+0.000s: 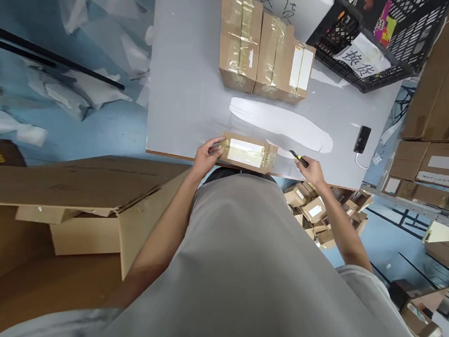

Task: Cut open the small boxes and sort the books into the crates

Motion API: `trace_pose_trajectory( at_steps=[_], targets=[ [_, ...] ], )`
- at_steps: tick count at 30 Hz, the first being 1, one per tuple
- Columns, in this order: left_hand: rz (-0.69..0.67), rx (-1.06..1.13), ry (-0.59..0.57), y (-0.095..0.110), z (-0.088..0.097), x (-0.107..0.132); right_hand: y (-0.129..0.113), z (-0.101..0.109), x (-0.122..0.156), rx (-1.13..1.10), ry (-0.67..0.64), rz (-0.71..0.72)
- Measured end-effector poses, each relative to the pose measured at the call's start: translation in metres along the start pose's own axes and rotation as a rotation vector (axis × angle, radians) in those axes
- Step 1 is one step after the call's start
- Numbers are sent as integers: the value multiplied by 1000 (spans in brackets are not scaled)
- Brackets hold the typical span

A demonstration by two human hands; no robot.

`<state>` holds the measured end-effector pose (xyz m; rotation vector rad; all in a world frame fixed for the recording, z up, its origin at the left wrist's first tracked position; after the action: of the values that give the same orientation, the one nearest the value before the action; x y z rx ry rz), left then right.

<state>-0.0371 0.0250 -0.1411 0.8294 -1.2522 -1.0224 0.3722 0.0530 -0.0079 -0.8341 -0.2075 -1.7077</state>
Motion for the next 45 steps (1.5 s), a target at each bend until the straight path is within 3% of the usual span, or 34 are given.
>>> trace_pose_trajectory(
  at_steps=[2,5,8,11,15,18,20,25,29,32,36,40,45],
  targets=[
    [38,18,34,-9,10,-2,5,-31,-13,-377,-9,-113],
    [58,-18,60,-16,24,-8,-13,-85,-25,-727,-97,-234],
    [46,-128,79,-19,37,-16,-42,-105,-25,-878,-144,-241],
    [58,-195,33,-26,28,-28,-53,-84,-20,-894,-60,-202],
    [61,-207,-135,-28,-26,-47,-47,-31,-15,-779,120,-156],
    [-5,-204,-323,-10,-74,-54,-45,-8,-17,-673,190,-139],
    [-82,-207,-372,12,-86,-54,-47,-2,-19,-604,212,-129],
    [-202,-104,-304,78,-67,-43,-62,8,-7,-287,315,-91],
    [-246,-124,-292,112,-63,-41,-74,11,25,-152,344,-83],
    [-254,-155,-282,117,-67,-50,-92,1,52,-126,269,-4],
    [-230,-149,-291,111,-68,-60,-125,-28,75,-15,84,118],
    [-223,-124,-320,106,-69,-65,-149,-54,75,132,-47,109],
    [-223,-102,-350,102,-70,-69,-163,-64,68,214,-73,65]
  ],
)
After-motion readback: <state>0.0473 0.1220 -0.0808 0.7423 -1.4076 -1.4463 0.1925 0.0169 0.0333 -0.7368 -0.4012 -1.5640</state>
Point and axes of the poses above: each hand's wrist, its own x-axis away from the middle knuckle, its own z-axis out of the back of the hand, y = z × x, the point moved 10 cm from there along -x, towards the middle knuckle, and after that the axes turned 5 degrees about -z, right-handed, at the moved point
